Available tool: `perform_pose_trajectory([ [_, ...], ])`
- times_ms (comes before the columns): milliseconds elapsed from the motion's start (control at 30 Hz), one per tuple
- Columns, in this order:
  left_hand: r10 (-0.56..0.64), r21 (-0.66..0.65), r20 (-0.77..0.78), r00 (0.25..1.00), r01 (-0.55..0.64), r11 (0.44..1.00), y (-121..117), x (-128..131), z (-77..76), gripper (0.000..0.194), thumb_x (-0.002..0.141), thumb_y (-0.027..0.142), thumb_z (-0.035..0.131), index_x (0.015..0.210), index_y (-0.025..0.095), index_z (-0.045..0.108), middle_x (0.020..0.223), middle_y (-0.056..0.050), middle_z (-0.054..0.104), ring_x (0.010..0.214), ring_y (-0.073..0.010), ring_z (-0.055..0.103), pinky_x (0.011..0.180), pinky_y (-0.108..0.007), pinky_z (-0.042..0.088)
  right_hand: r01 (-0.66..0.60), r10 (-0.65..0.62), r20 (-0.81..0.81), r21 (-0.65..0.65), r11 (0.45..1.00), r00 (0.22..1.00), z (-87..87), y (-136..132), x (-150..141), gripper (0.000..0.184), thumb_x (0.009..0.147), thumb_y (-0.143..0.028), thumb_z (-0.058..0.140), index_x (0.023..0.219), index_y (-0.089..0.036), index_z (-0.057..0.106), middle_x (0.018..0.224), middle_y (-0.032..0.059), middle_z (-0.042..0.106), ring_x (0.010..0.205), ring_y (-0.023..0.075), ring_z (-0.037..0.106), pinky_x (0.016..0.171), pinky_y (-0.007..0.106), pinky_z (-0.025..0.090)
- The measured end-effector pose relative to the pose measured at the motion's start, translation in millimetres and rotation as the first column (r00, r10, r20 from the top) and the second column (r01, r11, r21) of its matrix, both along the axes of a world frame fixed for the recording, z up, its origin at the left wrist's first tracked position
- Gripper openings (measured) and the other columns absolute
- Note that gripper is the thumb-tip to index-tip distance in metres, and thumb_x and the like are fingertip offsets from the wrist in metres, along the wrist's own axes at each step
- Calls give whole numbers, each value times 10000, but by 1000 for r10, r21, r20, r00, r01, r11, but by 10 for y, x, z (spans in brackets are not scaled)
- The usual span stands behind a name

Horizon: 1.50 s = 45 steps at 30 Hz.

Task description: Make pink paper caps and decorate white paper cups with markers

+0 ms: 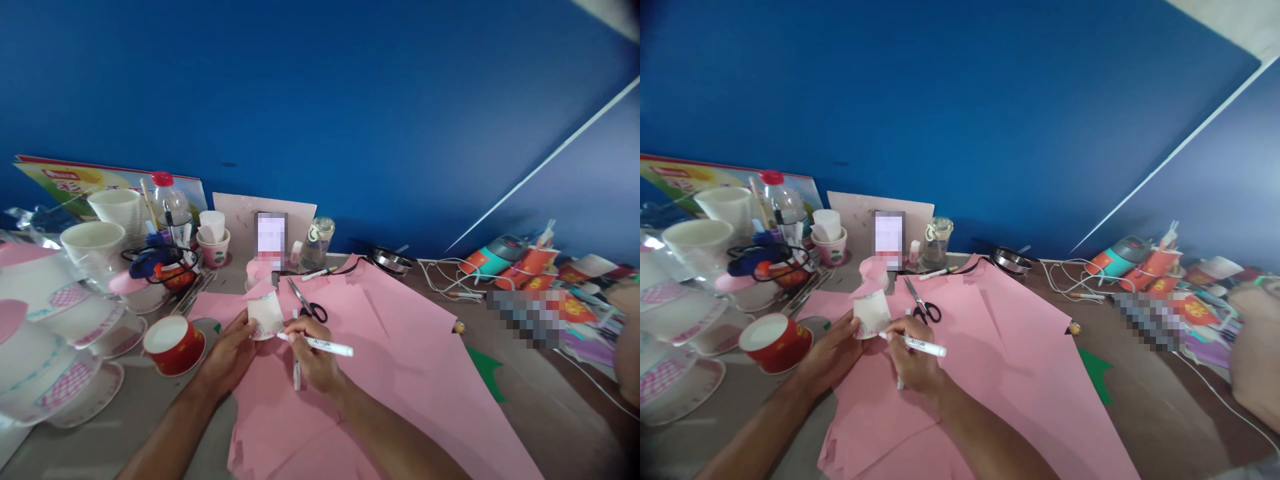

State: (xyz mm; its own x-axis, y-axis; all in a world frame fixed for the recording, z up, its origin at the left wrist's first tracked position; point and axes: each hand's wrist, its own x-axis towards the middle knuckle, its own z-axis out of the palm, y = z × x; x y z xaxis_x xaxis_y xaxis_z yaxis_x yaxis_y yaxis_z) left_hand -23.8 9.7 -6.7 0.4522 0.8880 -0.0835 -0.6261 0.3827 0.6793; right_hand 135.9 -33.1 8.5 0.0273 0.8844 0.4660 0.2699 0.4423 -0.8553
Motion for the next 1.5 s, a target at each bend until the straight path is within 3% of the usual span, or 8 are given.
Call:
perform_pose_trajectory([
  [500,7,0,-17,1000,-7,1000,-11,-7,17,388,829,223,660,1215,225,617,1125,-62,705,1038,-231,629,936,-357,450,38,-38,13,6,999,999,-13,-2,-6,152,840,-218,512,768,-201,644,716,42,658,655,170,596,623,298,474],
  [767,-2,-22,25,1000,2,1000,-1,4,15,423,815,258,673,1230,207,605,1092,-70,714,1057,-244,619,972,-384,427,36,-44,-132,-59,998,990,-26,-2,6,130,818,-216,528,737,-213,630,719,44,662,754,206,652,691,325,513],
  [1067,-7,93,-54,999,12,996,-43,27,-2,413,805,306,706,1193,202,614,1096,-76,703,1017,-237,627,950,-368,433,-38,28,-153,-64,997,988,5,-51,-26,128,848,-252,548,791,-208,655,750,51,675,879,232,678,773,352,525],
  [1167,1,58,-74,997,3,998,-50,25,8,371,818,295,688,1171,200,626,1060,-68,715,968,-229,644,922,-366,450,-27,15,-166,-71,997,986,-13,-61,-21,128,857,-283,556,819,-204,649,759,53,677,844,222,674,746,339,528],
  [1300,-3,65,-59,998,7,998,-50,26,9,335,829,251,667,1156,191,634,1126,-79,700,1061,-244,621,968,-369,425,30,-41,-135,-83,996,990,-28,-63,-25,114,851,-300,561,826,-205,620,810,61,695,708,188,645,613,300,508],
  [1500,-11,48,-50,999,14,999,-54,31,21,392,804,255,693,1184,192,622,1107,-90,709,1067,-266,627,991,-409,420,37,-37,-23,3,999,999,9,-60,-34,127,852,-261,531,770,-212,615,730,35,653,722,191,635,645,306,492],
])
